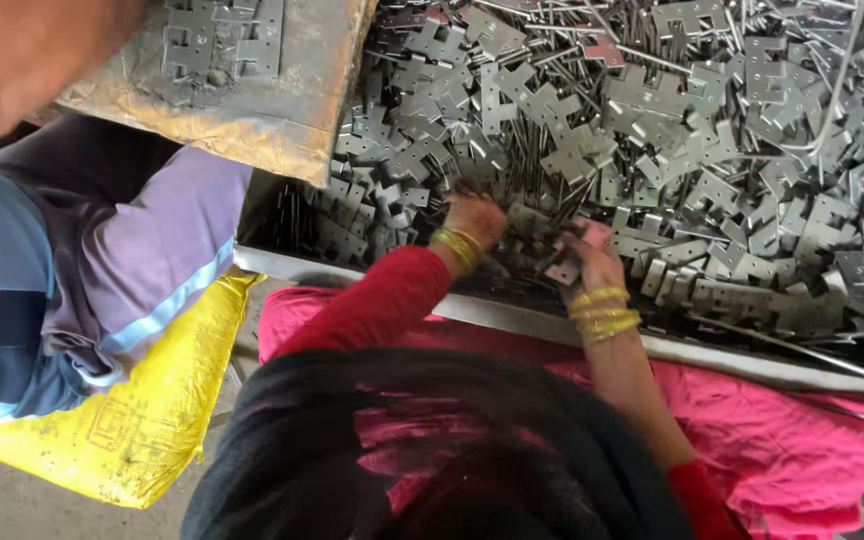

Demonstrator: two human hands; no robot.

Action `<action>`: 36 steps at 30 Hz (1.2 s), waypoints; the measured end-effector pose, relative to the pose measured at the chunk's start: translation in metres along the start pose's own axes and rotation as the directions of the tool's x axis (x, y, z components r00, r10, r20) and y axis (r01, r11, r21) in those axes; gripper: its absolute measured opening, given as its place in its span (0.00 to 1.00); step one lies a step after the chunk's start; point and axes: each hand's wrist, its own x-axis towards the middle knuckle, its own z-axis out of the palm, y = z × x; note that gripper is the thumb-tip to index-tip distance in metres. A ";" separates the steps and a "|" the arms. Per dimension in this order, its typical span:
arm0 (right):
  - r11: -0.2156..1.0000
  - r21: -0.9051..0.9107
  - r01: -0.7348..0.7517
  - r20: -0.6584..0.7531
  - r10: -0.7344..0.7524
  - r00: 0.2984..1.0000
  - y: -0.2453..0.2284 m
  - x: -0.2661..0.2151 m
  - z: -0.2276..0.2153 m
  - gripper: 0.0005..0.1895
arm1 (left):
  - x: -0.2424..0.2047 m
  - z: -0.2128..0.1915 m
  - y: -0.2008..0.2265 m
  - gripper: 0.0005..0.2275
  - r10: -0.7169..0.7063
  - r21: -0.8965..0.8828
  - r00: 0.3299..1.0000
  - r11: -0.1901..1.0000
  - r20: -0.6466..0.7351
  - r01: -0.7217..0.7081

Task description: The person sits on the floor and sorts small metal brackets from a large bin, picking them up by hand and placing them into a separate container. The task is repetitive and involves handling the parts one at a time.

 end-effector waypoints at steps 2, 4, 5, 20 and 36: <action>0.939 -0.312 -0.143 -0.164 0.095 0.982 0.010 0.028 -0.006 0.23 | 0.012 0.004 -0.013 0.17 0.070 0.019 0.997 0.997 0.030 -0.071; 0.765 -0.624 -0.158 -0.203 0.037 0.978 0.017 0.048 -0.010 0.28 | 0.021 0.006 -0.023 0.20 -0.009 0.071 0.994 0.997 -0.112 0.017; 0.642 -0.749 -0.163 -0.213 -0.001 0.977 0.020 0.055 -0.011 0.31 | 0.022 0.005 -0.030 0.19 0.016 0.044 0.984 0.999 -0.177 -0.009; 0.727 -0.614 -0.307 -0.262 0.179 0.948 -0.006 0.043 0.026 0.29 | -0.012 -0.081 -0.066 0.10 0.456 0.179 0.819 0.890 -0.349 -0.419; 0.945 -0.234 0.229 0.082 -0.215 0.973 0.045 0.044 0.030 0.21 | -0.105 -0.084 0.039 0.17 -0.370 -0.823 0.805 0.516 -0.463 -0.236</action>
